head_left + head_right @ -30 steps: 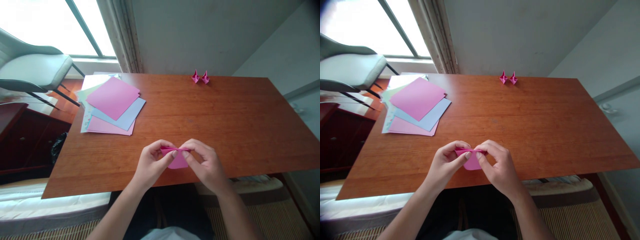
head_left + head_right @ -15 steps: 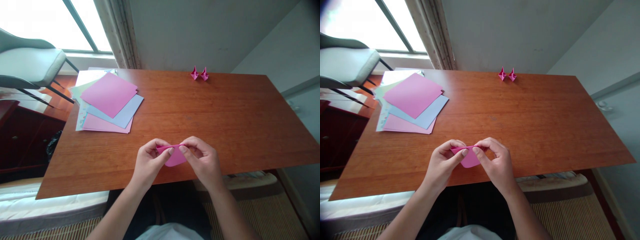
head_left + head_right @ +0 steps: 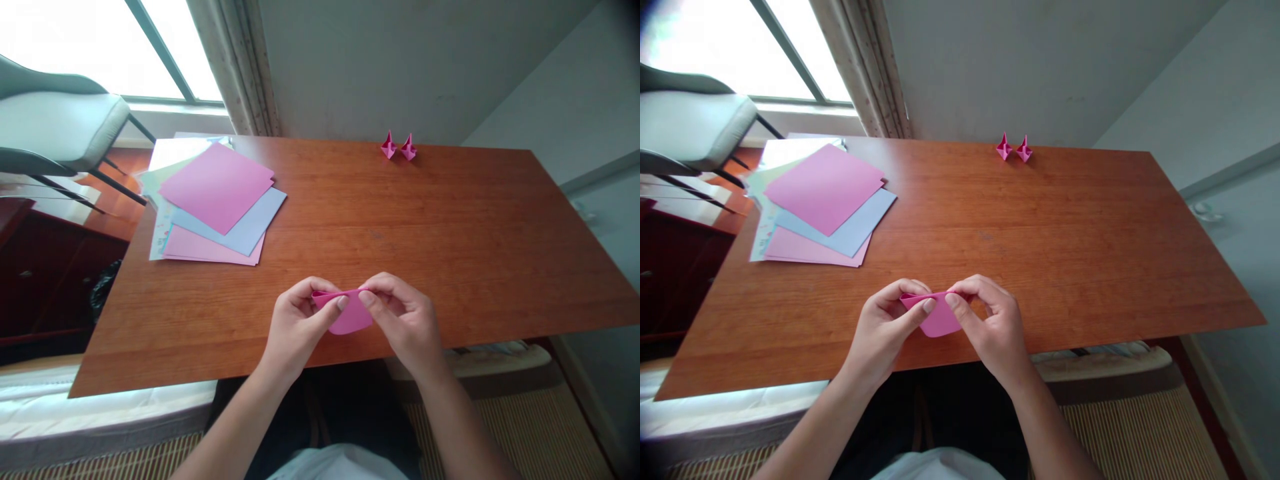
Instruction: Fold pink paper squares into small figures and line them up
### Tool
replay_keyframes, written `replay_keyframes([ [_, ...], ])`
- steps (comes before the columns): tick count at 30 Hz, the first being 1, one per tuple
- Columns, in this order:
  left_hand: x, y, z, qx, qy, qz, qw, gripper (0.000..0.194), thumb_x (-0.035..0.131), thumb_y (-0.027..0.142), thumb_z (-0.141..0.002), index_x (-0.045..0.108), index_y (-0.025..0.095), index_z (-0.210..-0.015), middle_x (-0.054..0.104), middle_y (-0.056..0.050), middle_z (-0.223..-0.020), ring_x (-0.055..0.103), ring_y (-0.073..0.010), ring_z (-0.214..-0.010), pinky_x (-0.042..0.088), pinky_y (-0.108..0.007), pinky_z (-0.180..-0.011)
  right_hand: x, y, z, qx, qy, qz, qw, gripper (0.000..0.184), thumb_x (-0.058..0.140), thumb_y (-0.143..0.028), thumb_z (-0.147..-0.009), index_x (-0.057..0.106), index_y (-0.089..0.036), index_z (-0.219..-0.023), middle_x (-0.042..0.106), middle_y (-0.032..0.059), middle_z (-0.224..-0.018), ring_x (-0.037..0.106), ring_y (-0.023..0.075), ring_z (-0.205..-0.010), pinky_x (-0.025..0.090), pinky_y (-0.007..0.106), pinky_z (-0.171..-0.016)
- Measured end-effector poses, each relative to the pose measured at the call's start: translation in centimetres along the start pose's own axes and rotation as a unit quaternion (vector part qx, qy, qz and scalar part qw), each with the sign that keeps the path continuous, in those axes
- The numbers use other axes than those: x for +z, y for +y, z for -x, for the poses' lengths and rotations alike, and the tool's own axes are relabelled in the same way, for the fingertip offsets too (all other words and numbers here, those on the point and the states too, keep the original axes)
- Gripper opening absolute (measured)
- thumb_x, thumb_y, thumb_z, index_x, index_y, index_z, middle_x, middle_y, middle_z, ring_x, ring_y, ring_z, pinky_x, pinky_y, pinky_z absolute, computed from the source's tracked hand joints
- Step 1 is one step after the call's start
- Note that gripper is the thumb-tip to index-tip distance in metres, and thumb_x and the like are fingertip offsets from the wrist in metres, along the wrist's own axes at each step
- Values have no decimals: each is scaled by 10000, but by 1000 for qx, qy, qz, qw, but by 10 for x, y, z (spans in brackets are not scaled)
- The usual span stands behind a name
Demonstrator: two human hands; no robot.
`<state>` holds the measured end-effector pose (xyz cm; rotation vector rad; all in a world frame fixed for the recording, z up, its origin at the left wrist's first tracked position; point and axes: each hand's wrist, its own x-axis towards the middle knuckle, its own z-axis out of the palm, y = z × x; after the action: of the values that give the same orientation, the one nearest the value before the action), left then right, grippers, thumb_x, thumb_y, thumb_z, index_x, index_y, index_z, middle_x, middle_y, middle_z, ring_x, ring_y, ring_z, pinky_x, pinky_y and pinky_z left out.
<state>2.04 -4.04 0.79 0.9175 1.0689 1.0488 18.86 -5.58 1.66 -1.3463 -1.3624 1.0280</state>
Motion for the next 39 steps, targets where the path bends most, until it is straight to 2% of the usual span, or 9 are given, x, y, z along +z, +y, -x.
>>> replay_keyframes([
  [8,2,0,1,-1,3,-11,1000,197,822,318,-784,694,169,-795,700,-24,-783,622,-132,-710,519,-215,-615,-2,2,1,-8,2,1,1000,111,664,-315,-932,707,-241,-862,664,2,-815,617,159,-757,504,283,-701],
  [12,3,2,3,5,-3,-15,1000,182,803,314,-806,706,169,-861,721,-41,-842,658,-147,-756,550,-229,-657,-8,2,1,-21,10,19,1000,82,671,-287,-931,714,-250,-872,677,-3,-835,626,158,-775,502,282,-706],
  [16,-2,4,6,62,-6,-33,997,185,775,251,-839,702,184,-995,726,-68,-990,688,-176,-907,574,-277,-818,-19,-2,0,-52,33,62,996,63,677,-244,-927,715,-260,-879,682,-8,-854,630,155,-797,494,276,-708],
  [19,-8,7,8,115,-16,-92,989,137,735,211,-872,707,196,-1005,709,-80,-1051,671,-193,-999,554,-294,-876,-26,-7,1,-89,42,111,989,67,682,-217,-920,712,-260,-877,690,-6,-854,637,159,-800,490,284,-712],
  [23,-10,13,10,149,-37,-168,974,86,704,194,-892,717,197,-977,710,-90,-1043,665,-210,-1002,548,-310,-844,-32,-15,2,-137,29,176,974,73,682,-194,-912,708,-261,-896,701,-2,-845,648,169,-778,498,296,-689],
  [27,-8,17,8,158,-36,-193,968,106,691,190,-897,704,196,-1002,719,-86,-1022,677,-204,-949,557,-314,-816,-33,-19,4,-168,24,206,964,82,680,-186,-910,707,-264,-907,706,5,-844,653,177,-770,508,301,-660],
  [33,-8,19,6,187,-44,-252,948,78,671,138,-894,700,196,-939,716,-56,-954,667,-175,-887,539,-289,-791,-33,-19,5,-175,23,215,961,100,681,-167,-911,701,-264,-926,705,9,-854,650,176,-780,520,304,-673],
  [39,-8,19,7,209,-33,-287,934,102,669,126,-888,685,197,-960,716,-42,-930,657,-163,-858,526,-279,-770,-34,-19,4,-185,18,210,960,120,685,-143,-905,694,-259,-933,702,7,-856,650,175,-799,510,312,-689],
])
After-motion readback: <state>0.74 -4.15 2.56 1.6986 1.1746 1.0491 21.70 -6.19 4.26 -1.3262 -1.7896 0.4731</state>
